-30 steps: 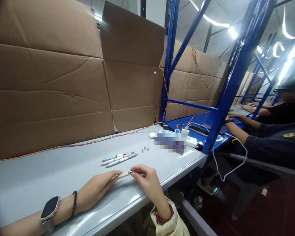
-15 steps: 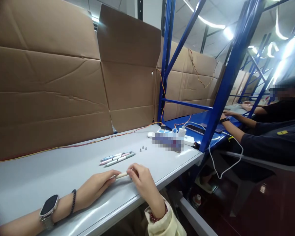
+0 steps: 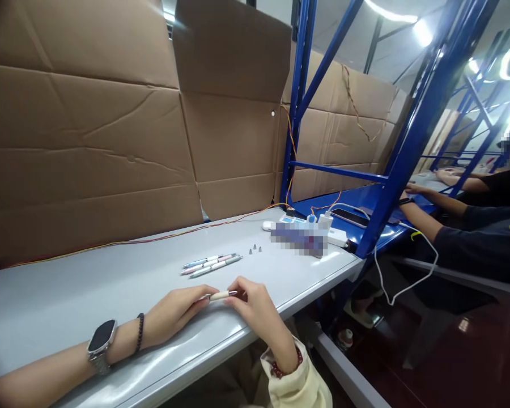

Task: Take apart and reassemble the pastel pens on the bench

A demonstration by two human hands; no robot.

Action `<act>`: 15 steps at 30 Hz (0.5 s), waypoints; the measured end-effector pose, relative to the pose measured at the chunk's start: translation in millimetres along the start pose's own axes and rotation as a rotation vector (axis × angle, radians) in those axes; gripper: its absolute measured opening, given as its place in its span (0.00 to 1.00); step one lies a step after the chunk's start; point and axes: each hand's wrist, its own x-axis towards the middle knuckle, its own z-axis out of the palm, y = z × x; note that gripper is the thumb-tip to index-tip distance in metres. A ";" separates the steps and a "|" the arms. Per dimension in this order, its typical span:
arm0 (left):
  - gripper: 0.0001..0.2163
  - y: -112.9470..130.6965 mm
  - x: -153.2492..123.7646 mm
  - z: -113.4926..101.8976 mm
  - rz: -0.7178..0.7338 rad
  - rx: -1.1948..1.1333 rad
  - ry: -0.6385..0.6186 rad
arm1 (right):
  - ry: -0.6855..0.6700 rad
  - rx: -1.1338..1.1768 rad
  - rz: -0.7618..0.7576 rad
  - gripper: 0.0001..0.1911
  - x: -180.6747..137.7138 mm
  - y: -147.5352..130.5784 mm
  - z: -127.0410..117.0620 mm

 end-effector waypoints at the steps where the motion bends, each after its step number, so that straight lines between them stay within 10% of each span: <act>1: 0.14 -0.2 0.0 0.1 0.006 0.000 -0.003 | -0.007 -0.019 0.000 0.06 -0.1 0.5 -0.1; 15: 0.13 -1.7 0.1 0.0 0.032 0.007 0.025 | 0.034 -0.230 -0.083 0.26 1.7 3.7 5.5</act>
